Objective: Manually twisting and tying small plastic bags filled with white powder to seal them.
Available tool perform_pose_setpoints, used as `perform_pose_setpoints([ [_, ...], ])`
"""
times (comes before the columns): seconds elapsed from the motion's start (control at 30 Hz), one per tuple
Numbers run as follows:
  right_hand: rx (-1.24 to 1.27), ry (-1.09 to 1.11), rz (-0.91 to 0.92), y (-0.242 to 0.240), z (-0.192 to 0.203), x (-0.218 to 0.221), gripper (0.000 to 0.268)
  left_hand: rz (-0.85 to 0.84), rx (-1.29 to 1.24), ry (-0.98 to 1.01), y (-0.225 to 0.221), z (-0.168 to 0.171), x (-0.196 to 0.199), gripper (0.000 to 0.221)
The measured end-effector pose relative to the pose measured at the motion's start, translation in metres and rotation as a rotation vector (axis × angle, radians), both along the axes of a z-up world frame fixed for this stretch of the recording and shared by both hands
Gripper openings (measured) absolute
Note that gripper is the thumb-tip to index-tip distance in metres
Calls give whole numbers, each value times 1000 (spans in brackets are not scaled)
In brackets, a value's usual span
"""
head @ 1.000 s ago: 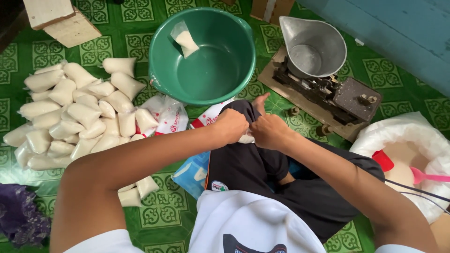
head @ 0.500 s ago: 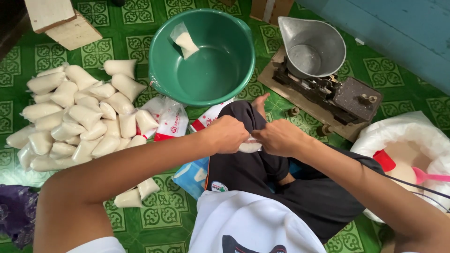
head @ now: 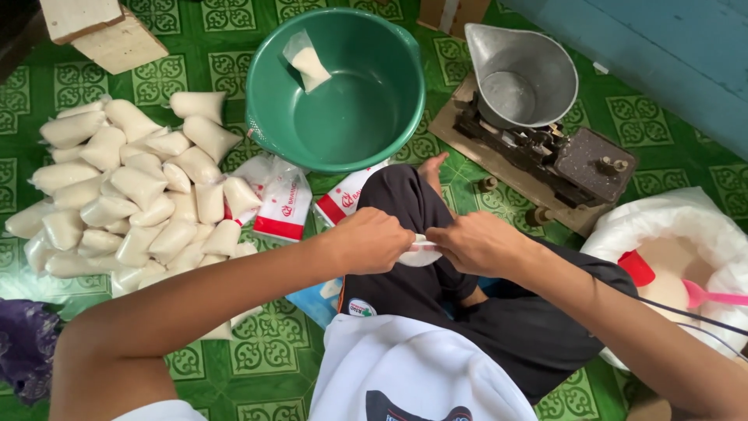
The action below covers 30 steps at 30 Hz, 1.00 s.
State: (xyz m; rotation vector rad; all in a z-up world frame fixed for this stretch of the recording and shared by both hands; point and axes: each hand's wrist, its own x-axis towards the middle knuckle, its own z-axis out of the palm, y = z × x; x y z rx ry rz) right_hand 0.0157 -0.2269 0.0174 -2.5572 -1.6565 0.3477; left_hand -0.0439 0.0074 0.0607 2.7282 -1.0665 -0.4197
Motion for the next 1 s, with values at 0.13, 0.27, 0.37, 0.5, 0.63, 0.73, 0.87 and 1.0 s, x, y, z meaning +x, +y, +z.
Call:
perform_pose_setpoints([
  [0.13, -36, -27, -30, 9, 20, -10, 26, 44, 104, -194, -6, -20, -5, 8],
  [0.27, -51, -131, -60, 15, 4, -10, 19, 52, 172, -440, -13, -59, -1, 7],
  [0.37, -47, -288, -83, 19, -13, -6, 17, 58, 235, -600, -20, -68, 6, 9],
  [0.5, -75, -280, -109, 28, -10, -4, 12, 67, 294, -646, -23, -71, 12, 11],
  [0.63, -190, -169, -157, 35, -13, -1, 16, 142, 333, -577, -32, -75, 8, 8],
  [0.73, -234, -124, -181, 36, -22, 1, 15, 186, 415, -458, -38, -77, 10, 9],
  [0.87, -359, 86, -232, 47, -11, 8, 20, 187, 414, -249, -44, -77, 17, 12],
  [1.0, -481, 461, -384, 57, 2, 18, 24, 251, 241, 123, -35, -92, 42, 17],
])
